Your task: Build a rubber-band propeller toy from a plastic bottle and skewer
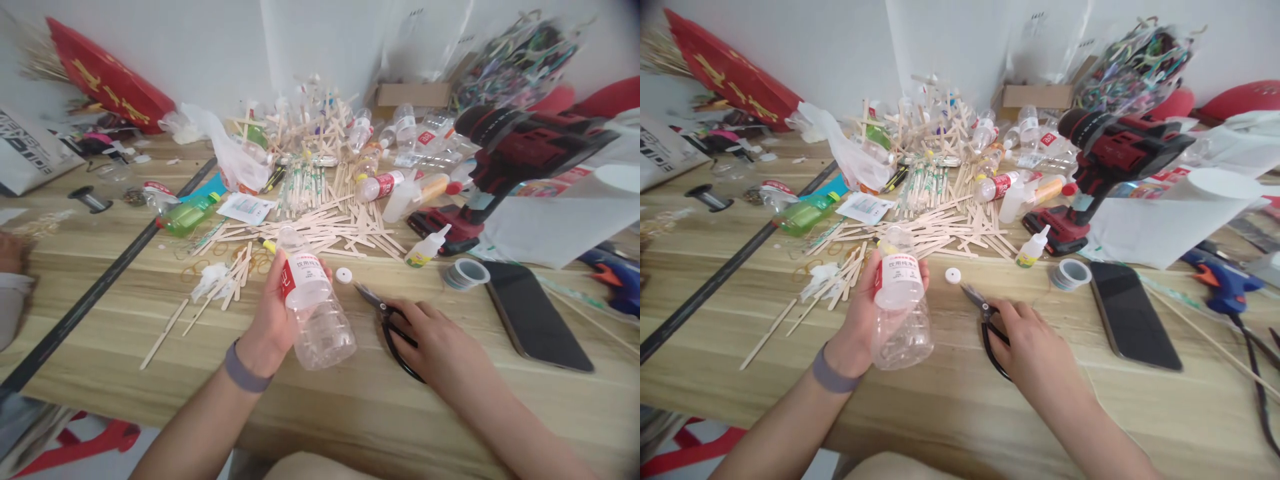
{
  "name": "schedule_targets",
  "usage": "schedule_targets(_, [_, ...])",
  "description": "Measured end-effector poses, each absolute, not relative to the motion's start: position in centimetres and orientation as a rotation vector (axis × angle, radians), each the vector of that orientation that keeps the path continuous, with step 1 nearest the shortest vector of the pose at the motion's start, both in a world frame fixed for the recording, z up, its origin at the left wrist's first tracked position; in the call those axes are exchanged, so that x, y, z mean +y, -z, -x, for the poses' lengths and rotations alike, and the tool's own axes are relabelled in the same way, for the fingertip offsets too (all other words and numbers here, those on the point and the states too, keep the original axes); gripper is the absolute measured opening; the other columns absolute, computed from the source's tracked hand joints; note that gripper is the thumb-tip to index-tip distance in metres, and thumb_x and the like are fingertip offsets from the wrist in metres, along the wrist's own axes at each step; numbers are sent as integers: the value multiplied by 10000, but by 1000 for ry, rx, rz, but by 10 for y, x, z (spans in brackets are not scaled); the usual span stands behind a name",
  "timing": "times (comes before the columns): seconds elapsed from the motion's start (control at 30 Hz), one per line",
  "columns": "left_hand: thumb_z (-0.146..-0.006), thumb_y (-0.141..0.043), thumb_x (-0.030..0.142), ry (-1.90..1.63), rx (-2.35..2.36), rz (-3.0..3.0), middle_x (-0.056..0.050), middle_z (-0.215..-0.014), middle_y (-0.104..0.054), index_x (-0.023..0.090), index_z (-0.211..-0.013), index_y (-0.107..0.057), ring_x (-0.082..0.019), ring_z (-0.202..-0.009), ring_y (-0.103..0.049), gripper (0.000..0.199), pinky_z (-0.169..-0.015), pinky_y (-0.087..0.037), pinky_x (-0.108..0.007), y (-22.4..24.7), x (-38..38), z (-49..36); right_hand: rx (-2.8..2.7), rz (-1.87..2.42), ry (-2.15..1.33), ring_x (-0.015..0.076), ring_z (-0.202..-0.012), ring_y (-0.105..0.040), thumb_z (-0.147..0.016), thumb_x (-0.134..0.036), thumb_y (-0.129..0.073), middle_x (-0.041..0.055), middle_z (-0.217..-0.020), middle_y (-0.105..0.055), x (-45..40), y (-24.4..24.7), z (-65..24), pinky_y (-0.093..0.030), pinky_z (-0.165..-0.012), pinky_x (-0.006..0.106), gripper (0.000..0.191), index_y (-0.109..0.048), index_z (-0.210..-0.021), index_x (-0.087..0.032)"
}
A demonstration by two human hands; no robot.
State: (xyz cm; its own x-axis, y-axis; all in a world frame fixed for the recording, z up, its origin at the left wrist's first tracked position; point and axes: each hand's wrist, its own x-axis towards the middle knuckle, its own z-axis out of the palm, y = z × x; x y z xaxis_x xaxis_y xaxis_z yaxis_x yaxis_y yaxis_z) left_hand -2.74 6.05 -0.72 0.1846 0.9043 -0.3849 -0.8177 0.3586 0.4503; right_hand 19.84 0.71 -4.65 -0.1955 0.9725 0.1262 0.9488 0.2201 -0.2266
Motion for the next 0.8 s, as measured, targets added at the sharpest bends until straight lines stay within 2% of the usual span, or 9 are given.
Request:
schedule_targets(0.17, [-935, -500, 499, -1206, 629, -106, -101, -835, -751, 98, -905, -699, -187, -786, -724, 449, -743, -601, -276, 4, 64, 32, -2084, 1570, -193, 249, -888, -656, -908, -337, -515, 103, -1002, -635, 9, 52, -203, -549, -763, 383, 318, -568, -1185, -190])
schedule_targets(0.27, [-945, -477, 497, -1219, 644, -69, -105, -815, -742, 95, -910, -688, -186, -754, -721, 456, -713, -600, -272, 2, 67, 32, -1950, 1542, -241, 270, -918, -642, -888, -364, -527, 128, -1001, -628, 10, 52, -201, -543, -804, 418, 408, -564, -1240, -160])
schedule_targets(0.37, [-956, -440, 512, -1205, 689, -45, -110, -800, -735, 96, -907, -680, -189, -733, -719, 482, -675, -595, -269, -2, 67, 32, -1730, 1523, -595, 283, -989, -645, -880, -428, -556, 136, -1062, -657, 10, 47, -199, -539, -858, 440, 501, -550, -1319, -187])
schedule_targets(0.43, [-955, -395, 556, -1201, 698, -58, -117, -799, -734, 101, -893, -681, -198, -717, -719, 541, -654, -595, -286, -5, 67, 32, -1492, 1457, -930, 266, -1013, -658, -886, -474, -570, 112, -1104, -683, 10, 44, -197, -542, -872, 419, 471, -583, -1295, -240])
schedule_targets(0.5, [-939, -363, 611, -1180, 692, -77, -124, -792, -734, 106, -864, -685, -208, -689, -717, 604, -636, -596, -309, -7, 65, 31, -1277, 1356, -1106, 234, -968, -671, -866, -493, -623, 81, -1052, -706, 9, 42, -196, -549, -847, 373, 433, -625, -1233, -265])
schedule_targets(0.67, [-922, -370, 638, -1120, 687, -83, -111, -737, -731, 114, -827, -692, -210, -631, -709, 622, -602, -595, -327, -10, 59, 32, -1111, 1225, -1130, 137, -670, -594, -788, -468, -745, 7, -799, -627, 9, 40, -189, -522, -624, 258, 457, -638, -1180, -258])
schedule_targets(0.8, [-944, -365, 592, -1125, 714, -100, -123, -740, -734, 104, -828, -699, -215, -632, -712, 603, -605, -595, -328, -11, 57, 32, -1046, 1142, -1297, 140, -673, -560, -612, -488, -873, -23, -778, -551, 8, 38, -183, -527, -598, 264, 650, -611, -1159, -255])
